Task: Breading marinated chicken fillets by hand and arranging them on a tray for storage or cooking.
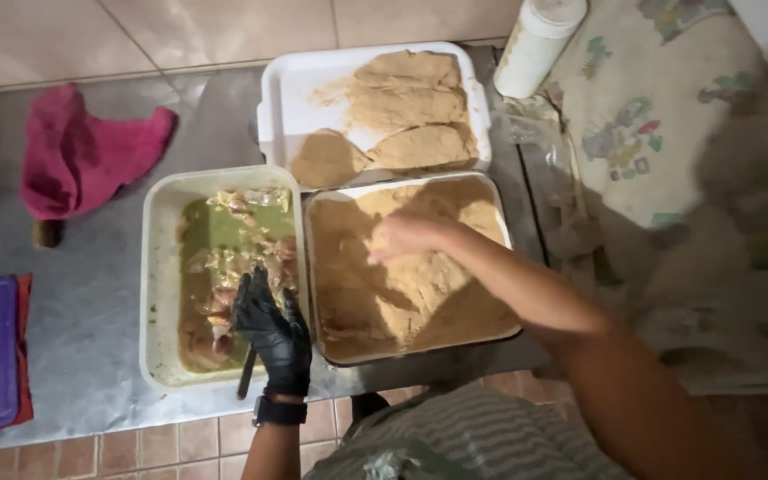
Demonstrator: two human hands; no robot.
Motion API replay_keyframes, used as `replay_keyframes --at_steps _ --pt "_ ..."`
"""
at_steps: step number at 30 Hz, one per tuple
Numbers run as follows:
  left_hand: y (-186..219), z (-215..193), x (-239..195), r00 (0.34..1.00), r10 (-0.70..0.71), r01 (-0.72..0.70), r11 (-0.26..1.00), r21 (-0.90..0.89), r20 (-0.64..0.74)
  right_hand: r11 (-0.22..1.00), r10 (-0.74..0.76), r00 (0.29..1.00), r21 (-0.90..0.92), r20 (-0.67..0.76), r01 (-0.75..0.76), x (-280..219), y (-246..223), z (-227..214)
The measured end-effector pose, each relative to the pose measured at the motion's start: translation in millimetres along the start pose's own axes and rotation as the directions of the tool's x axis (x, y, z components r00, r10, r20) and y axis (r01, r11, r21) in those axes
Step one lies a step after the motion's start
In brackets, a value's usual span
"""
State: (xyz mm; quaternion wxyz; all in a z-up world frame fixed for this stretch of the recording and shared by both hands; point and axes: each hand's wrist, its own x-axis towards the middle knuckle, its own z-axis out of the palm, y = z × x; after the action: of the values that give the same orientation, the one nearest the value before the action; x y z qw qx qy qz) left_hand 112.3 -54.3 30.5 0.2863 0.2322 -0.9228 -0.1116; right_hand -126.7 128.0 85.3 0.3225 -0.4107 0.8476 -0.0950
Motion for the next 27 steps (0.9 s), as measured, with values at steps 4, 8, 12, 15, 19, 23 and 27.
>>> replay_keyframes --at_steps 4,8,12,15,19,23,27 --pt "37 -7 17 0.988 0.156 -0.156 0.982 -0.111 -0.009 1.000 -0.004 1.000 0.025 -0.015 0.005 -36 40 27" --pt "108 24 38 0.969 0.246 -0.219 0.878 -0.427 0.010 0.968 0.122 0.915 0.250 -0.385 -0.024 -52 74 85" --pt "165 120 39 0.865 0.409 0.010 0.566 -0.824 0.291 0.970 0.241 0.561 0.193 -0.792 -0.145 -105 69 143" --pt "173 219 30 0.715 0.659 -0.464 0.699 -0.544 0.236 0.974 0.226 0.534 0.208 -0.815 -0.093 -136 67 183" --pt "187 242 40 0.639 0.705 -0.576 0.704 -0.416 0.307 1.000 -0.010 0.433 -0.012 -0.901 -0.002 -136 89 256" --pt "198 206 50 0.505 0.781 -0.707 0.618 -0.343 0.366 0.997 -0.022 0.379 -0.048 -0.925 -0.061 -136 81 246" --pt "211 189 58 0.507 0.817 -0.691 0.576 -0.437 0.274 0.998 0.060 0.516 0.064 -0.854 -0.011 -132 82 258"
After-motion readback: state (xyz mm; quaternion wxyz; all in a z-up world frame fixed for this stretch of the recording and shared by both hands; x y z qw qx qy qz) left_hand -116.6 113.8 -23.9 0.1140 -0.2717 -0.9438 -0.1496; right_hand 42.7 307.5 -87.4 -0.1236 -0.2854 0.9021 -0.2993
